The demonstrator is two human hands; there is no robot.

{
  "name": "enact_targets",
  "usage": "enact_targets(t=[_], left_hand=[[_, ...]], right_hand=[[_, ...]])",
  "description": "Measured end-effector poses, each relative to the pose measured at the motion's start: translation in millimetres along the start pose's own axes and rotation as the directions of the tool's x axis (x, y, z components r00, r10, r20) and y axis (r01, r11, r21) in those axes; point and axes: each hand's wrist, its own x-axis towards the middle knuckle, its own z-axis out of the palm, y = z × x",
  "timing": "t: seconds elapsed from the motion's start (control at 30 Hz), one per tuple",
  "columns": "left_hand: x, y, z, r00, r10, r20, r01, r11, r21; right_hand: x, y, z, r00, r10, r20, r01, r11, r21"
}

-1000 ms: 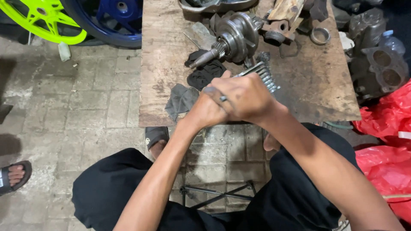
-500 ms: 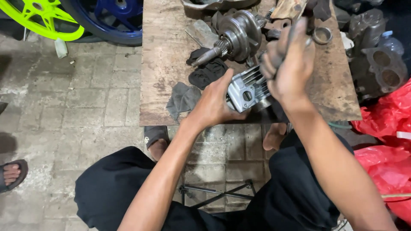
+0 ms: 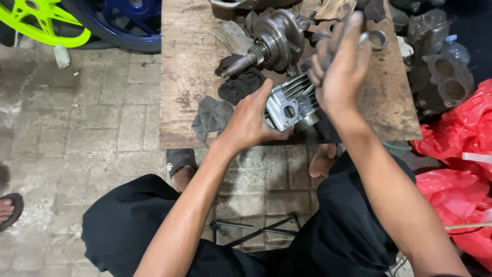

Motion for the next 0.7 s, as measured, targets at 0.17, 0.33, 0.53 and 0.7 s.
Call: enact_targets(t=[0.17,0.33,0.53,0.7], left_hand=[[1.0,-11.8,1.9,0.998,0.065,0.013,-0.065,0.998,-0.005],[3.8,-31.4,10.4,0.996,0.064,0.068,-0.06,0.997,-0.056],[1.0,-33.1,7.5,0.994,0.057,0.092,-0.046,0.991,-0.122],[2.4,-26.4,3.2,0.997,-0.024,0.075,0.035,0.989,-0.143]], right_hand=[[-10.7,33.2,-10.3,0.863,-0.38,0.332,0.48,0.822,-0.307],[-18.3,-5.4,12.6,0.779,-0.261,0.569,0.542,0.737,-0.403],[-21.7,3.3,19.1,0.744,-0.249,0.62,0.616,0.614,-0.493],[-18.0,6.0,22.5,0.65,-0.206,0.732,0.718,0.483,-0.502]])
